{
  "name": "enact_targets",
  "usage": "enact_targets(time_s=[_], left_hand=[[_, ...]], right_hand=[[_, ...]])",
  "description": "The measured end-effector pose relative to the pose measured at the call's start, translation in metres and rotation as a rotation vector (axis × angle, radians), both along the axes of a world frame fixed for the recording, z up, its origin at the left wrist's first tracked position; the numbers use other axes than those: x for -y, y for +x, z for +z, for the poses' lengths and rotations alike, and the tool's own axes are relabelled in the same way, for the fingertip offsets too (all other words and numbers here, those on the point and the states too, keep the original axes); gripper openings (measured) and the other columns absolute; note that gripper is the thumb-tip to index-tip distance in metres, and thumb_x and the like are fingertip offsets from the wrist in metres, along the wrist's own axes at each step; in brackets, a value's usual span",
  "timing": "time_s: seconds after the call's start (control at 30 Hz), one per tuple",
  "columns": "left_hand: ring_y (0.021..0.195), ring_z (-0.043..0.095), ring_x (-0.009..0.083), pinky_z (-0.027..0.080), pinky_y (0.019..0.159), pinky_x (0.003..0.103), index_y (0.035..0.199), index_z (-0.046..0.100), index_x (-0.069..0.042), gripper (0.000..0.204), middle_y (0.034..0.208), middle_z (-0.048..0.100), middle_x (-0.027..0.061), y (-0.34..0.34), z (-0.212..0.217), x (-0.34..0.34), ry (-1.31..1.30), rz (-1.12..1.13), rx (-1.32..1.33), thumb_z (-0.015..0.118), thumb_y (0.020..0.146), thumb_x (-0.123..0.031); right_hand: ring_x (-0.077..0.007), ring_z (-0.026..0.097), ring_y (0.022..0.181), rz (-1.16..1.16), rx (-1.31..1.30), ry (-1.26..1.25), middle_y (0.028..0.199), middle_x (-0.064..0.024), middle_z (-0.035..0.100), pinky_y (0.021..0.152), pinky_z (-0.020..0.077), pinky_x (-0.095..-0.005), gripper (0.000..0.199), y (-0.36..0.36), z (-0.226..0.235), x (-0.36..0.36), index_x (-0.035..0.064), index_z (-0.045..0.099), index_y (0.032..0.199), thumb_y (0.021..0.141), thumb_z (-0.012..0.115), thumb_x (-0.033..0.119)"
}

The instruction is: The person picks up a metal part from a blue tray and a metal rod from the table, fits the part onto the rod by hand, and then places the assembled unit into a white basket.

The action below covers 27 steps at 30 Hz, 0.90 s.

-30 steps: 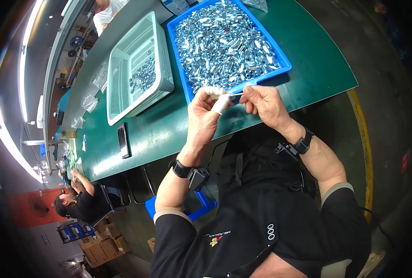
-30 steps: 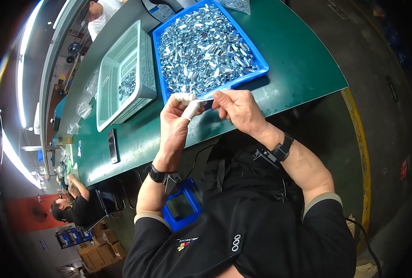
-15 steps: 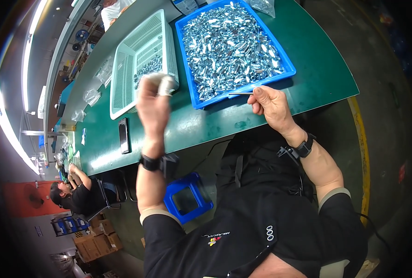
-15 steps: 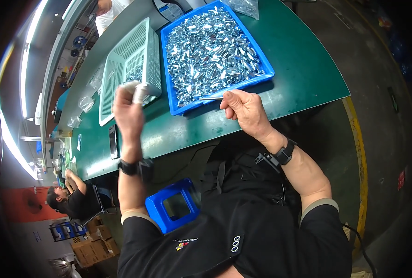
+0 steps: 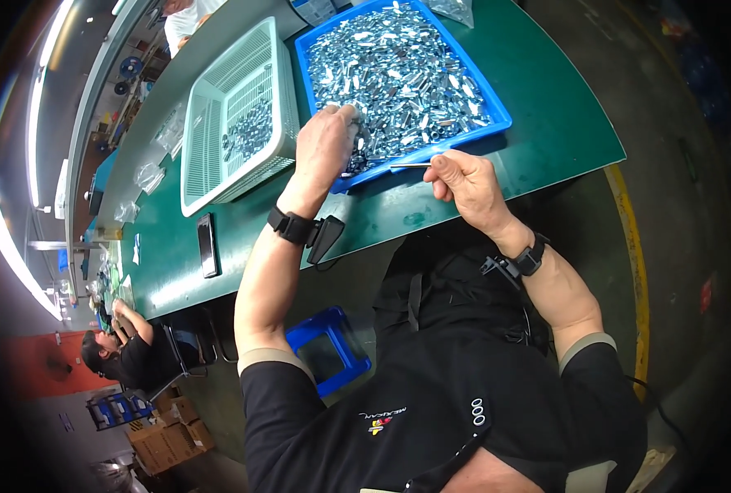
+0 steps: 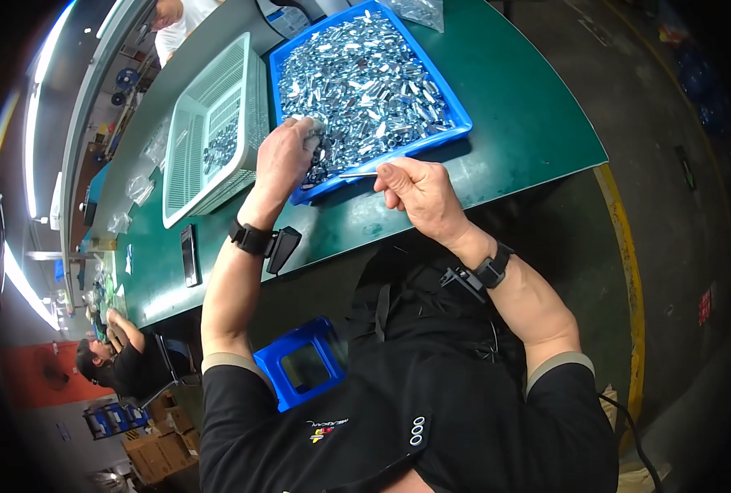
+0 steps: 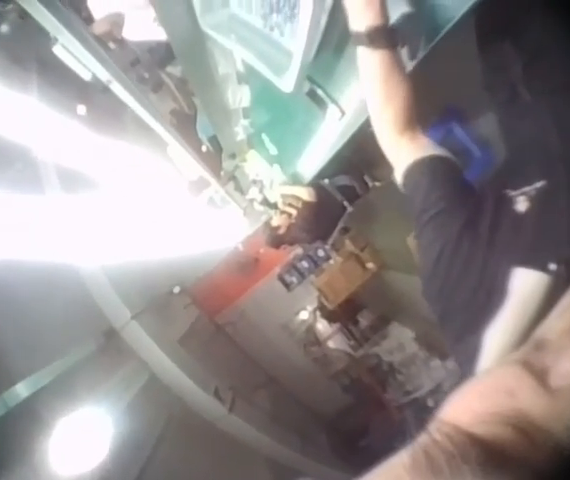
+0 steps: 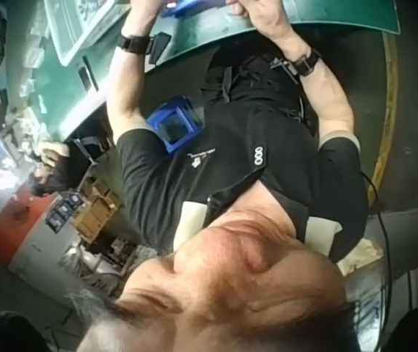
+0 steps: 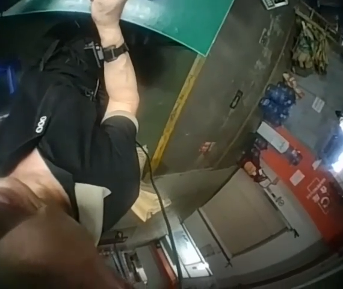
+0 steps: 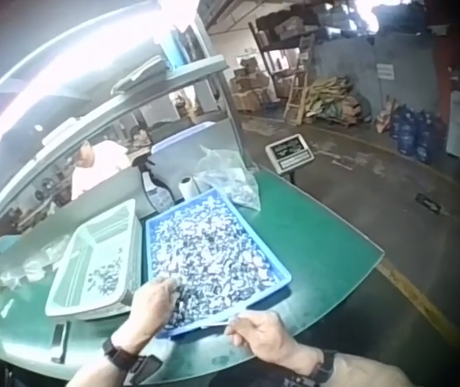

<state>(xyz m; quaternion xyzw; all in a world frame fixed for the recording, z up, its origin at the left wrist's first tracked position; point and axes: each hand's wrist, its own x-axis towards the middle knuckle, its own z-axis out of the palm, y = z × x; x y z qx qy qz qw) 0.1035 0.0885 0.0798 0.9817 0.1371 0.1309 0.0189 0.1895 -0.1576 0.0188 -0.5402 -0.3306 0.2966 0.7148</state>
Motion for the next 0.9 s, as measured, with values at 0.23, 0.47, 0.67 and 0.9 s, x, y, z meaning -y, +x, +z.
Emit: enact_targets(time_s=[0.23,0.47,0.67,0.9], left_hand=[[0.086,0.068,0.0127,0.055,0.079,0.028,0.117,0.071,-0.002,0.022,0.1,0.074,0.0053,-0.025,-0.002,0.038,-1.02,0.059,0.311,0.071,0.095,-0.006],[0.087,0.07,0.0139,0.056,0.079,0.026,0.112,0.068,-0.002,0.017,0.1,0.074,0.0078,-0.036,-0.012,0.069,-1.51,0.037,0.449,0.071,0.096,-0.004],[0.088,0.07,0.0146,0.058,0.079,0.026,0.114,0.068,-0.004,0.018,0.099,0.072,0.0061,-0.039,-0.018,0.07,-1.603,0.031,0.487,0.071,0.097,-0.007],[0.088,0.07,0.0147,0.058,0.079,0.026,0.115,0.068,-0.004,0.019,0.099,0.071,0.0066,-0.042,-0.022,0.073,-1.626,0.049,0.546,0.071,0.097,-0.007]], right_hand=[[-0.0057,0.055,0.067,-0.082,0.076,0.004,0.074,0.0009,0.064,0.06,0.0457,-0.022,0.036,0.002,0.0,-0.003,-0.0005,0.071,0.099,0.108,0.058,0.032],[-0.0062,0.057,0.064,-0.11,0.104,0.02,0.073,-0.0006,0.066,0.058,0.0463,-0.0226,0.027,0.001,0.0,-0.003,0.0007,0.072,0.099,0.107,0.06,0.023],[-0.005,0.055,0.067,-0.094,0.084,-0.007,0.074,0.0014,0.064,0.061,0.0457,-0.0213,0.032,-0.001,0.001,0.0,0.0001,0.07,0.098,0.109,0.056,0.027],[-0.005,0.055,0.065,-0.074,0.114,0.0,0.073,0.0013,0.064,0.06,0.0457,-0.0216,0.031,0.001,0.0,0.002,0.0004,0.07,0.096,0.108,0.056,0.025]])
